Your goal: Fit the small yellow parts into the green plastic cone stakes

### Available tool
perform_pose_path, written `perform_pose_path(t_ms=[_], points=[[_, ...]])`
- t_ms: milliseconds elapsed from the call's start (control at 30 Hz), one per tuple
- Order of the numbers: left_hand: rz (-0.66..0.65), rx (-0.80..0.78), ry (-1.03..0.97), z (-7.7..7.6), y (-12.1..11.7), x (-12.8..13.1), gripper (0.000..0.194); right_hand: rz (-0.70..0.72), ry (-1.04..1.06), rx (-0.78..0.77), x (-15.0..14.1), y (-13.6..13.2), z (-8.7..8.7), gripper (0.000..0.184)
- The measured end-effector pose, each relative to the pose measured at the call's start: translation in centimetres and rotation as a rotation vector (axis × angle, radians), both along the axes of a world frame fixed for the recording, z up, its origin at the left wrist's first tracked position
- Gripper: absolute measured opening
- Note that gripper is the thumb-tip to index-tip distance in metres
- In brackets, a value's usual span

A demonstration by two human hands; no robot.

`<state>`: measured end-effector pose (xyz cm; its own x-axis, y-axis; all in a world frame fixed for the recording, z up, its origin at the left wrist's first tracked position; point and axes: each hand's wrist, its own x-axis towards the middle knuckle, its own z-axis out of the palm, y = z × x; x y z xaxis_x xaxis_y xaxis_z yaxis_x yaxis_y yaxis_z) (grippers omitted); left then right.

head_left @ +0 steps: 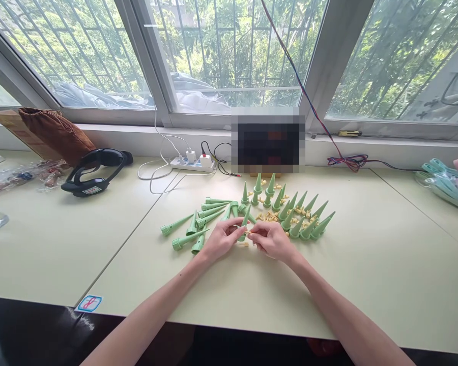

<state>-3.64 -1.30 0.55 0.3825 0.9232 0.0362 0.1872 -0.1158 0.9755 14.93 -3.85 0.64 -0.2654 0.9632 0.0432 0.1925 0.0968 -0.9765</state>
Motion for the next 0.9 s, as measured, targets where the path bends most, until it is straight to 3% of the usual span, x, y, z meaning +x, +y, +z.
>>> perform_pose_path(t_ms=[233,467,800,900], points=[[-0.083,0.063,-0.029,-0.15,0.02,-0.15,0.039,0.098,0.234,-0.231,0.5,0.01,0.6,0.032],[-0.113,0.054,-0.065,0.15,-0.11,-0.04,0.039,0.079,0.373,-0.507,0.48,0.35,0.9,0.036],[-0.131,0.088,-0.079,0.63,-0.32,0.05,0.035,0.119,0.459,-0.622,0.84,0.39,0.88,0.026],[-0.131,0.111,-0.068,0.81,-0.39,0.14,0.034,0.105,0.439,-0.596,0.76,0.3,0.92,0.026]])
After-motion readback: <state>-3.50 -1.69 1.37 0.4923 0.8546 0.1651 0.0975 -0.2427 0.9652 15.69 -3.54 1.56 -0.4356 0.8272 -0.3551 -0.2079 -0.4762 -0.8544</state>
